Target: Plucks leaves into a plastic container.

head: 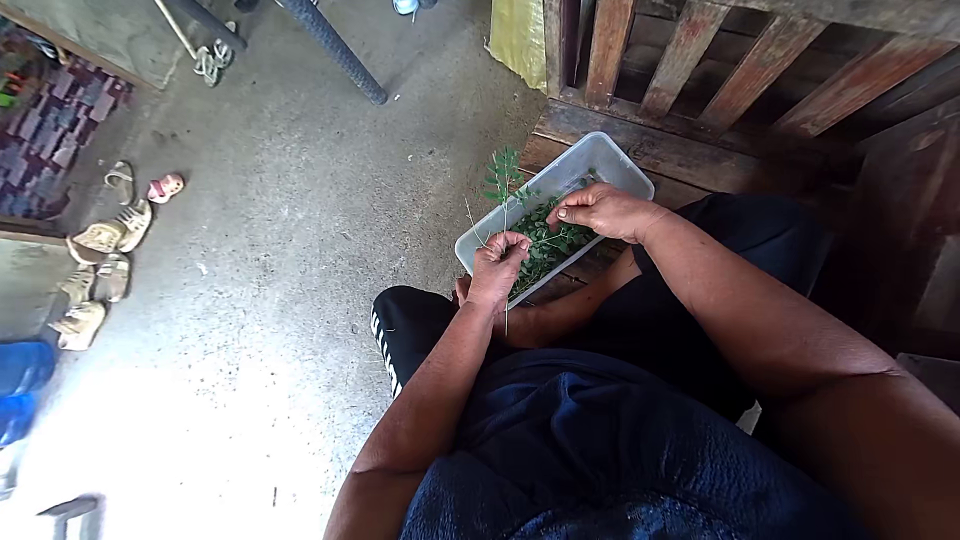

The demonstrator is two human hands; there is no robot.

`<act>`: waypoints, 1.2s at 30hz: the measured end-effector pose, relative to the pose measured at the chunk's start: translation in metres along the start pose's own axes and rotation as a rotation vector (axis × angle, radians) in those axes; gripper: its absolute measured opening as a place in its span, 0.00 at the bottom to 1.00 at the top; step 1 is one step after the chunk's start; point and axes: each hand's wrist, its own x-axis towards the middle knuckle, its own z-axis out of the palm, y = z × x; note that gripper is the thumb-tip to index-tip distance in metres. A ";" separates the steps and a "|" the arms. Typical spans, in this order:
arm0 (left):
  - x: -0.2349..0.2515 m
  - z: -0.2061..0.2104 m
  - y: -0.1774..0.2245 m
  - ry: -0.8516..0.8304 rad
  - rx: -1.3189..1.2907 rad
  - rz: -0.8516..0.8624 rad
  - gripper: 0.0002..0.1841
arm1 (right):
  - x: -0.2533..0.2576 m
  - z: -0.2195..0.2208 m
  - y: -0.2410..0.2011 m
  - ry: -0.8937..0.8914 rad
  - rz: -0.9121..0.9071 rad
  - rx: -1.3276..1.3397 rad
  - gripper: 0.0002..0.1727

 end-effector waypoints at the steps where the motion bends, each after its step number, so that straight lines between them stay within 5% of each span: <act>1: 0.000 0.000 0.000 -0.017 -0.009 0.010 0.03 | 0.000 0.000 0.001 -0.027 0.032 0.008 0.15; 11: 0.000 -0.001 -0.001 -0.033 0.005 0.023 0.03 | 0.000 -0.002 0.001 -0.012 0.121 0.158 0.01; 19: 0.000 -0.002 -0.001 -0.017 0.004 0.007 0.03 | 0.001 -0.003 0.002 0.013 0.098 0.199 0.08; 25: 0.000 -0.001 -0.001 -0.015 0.040 0.008 0.03 | 0.001 -0.002 0.001 -0.032 0.096 0.157 0.01; 36: 0.001 -0.002 -0.003 0.011 0.048 0.001 0.03 | 0.003 0.002 0.001 0.060 0.154 0.124 0.07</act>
